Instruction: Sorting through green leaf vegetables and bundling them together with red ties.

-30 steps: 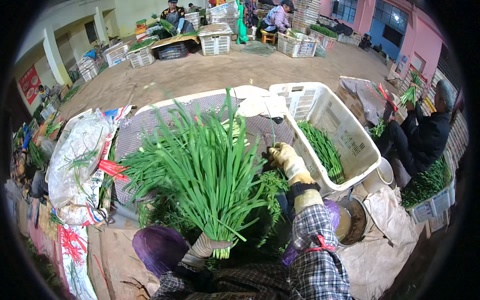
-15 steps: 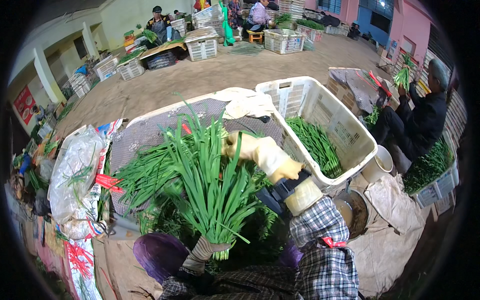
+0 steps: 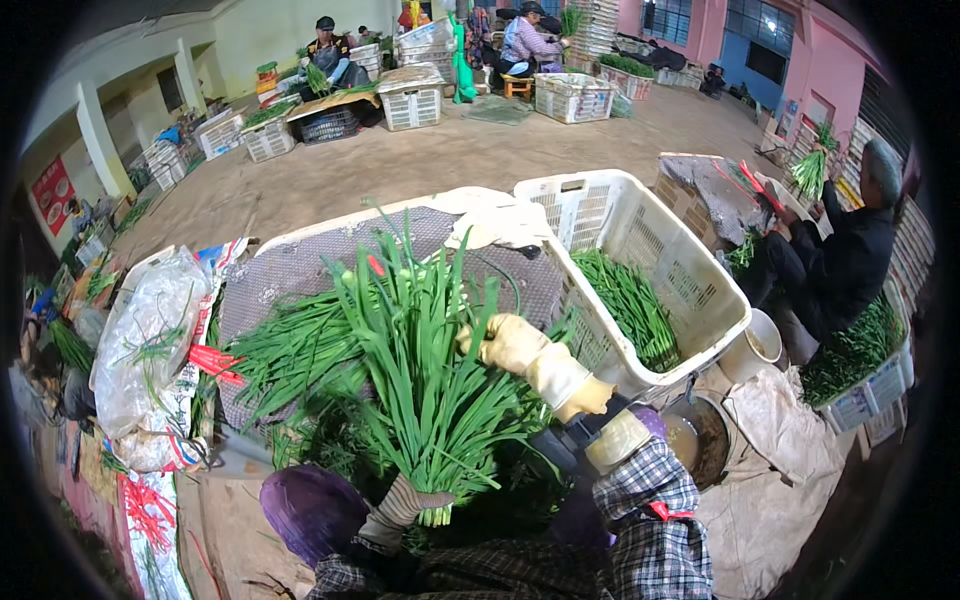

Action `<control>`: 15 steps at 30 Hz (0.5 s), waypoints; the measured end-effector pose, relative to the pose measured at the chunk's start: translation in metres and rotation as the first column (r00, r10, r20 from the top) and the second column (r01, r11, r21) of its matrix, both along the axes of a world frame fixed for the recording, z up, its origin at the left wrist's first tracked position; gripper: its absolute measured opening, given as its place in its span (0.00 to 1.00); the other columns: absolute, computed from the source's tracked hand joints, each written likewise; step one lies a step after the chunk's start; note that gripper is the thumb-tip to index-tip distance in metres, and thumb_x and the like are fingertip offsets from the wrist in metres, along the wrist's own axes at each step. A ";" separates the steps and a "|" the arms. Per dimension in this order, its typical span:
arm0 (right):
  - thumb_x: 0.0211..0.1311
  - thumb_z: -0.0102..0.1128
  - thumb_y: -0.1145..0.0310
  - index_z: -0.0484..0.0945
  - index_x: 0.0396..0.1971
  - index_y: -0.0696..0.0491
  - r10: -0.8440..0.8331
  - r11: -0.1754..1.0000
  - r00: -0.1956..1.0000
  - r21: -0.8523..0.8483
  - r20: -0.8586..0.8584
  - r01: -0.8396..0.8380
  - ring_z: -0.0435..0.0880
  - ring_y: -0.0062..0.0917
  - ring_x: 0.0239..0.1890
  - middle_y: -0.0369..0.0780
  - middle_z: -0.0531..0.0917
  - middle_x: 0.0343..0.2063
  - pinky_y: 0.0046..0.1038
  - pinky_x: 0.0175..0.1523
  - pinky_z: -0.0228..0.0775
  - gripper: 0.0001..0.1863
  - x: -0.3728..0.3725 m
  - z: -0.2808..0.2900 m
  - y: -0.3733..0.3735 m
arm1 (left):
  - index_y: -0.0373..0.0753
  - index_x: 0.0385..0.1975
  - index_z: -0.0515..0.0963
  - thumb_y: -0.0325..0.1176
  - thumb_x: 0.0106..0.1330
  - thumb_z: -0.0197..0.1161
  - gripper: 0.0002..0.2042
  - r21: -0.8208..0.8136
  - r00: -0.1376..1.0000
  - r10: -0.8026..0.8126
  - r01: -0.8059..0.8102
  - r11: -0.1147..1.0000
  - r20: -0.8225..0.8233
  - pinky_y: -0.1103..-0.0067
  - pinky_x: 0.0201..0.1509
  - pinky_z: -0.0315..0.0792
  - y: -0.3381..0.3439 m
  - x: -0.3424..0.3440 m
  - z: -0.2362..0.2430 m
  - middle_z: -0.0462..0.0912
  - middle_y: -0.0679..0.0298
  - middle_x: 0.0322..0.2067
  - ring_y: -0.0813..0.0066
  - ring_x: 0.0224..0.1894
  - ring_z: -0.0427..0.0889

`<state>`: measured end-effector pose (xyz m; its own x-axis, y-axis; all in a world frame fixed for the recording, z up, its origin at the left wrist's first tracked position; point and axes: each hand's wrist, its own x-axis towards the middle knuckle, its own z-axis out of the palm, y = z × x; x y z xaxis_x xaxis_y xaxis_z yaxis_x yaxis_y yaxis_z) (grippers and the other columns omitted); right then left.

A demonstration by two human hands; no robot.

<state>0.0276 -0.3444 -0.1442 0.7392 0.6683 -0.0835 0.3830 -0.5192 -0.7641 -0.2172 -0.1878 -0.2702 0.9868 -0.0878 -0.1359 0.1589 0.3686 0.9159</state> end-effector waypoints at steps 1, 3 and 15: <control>0.62 0.64 0.55 0.80 0.42 0.56 0.021 0.995 1.000 -0.093 -0.002 -0.021 0.78 0.19 0.29 0.37 0.83 0.26 0.26 0.36 0.72 0.19 0.007 -0.015 -0.003 | 0.38 0.60 0.66 0.35 0.43 0.81 0.41 0.017 1.000 -0.006 0.006 1.000 0.008 0.67 0.62 0.68 -0.001 0.001 -0.001 0.76 0.61 0.52 0.64 0.56 0.73; 0.58 0.68 0.56 0.80 0.40 0.57 0.141 0.989 0.989 -0.029 -0.038 -0.142 0.78 0.24 0.28 0.38 0.84 0.28 0.30 0.35 0.72 0.19 0.011 -0.025 -0.006 | 0.38 0.59 0.67 0.36 0.43 0.81 0.41 0.043 1.000 0.006 -0.007 0.999 0.024 0.67 0.61 0.68 0.002 0.001 -0.006 0.77 0.61 0.52 0.65 0.55 0.74; 0.61 0.54 0.68 0.77 0.46 0.54 -0.120 0.918 0.619 -0.150 0.776 0.366 0.85 0.32 0.30 0.43 0.84 0.27 0.32 0.34 0.77 0.14 0.046 -0.080 -0.014 | 0.38 0.60 0.67 0.40 0.44 0.81 0.41 0.096 0.998 -0.052 0.050 0.994 0.021 0.64 0.59 0.70 0.003 0.003 -0.016 0.76 0.59 0.53 0.62 0.55 0.74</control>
<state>0.0736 -0.3586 -0.2241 0.7604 0.4934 0.4223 0.5776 -0.8111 -0.0925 -0.2137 -0.1848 -0.2859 0.9844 -0.1262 -0.1226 0.1531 0.2712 0.9503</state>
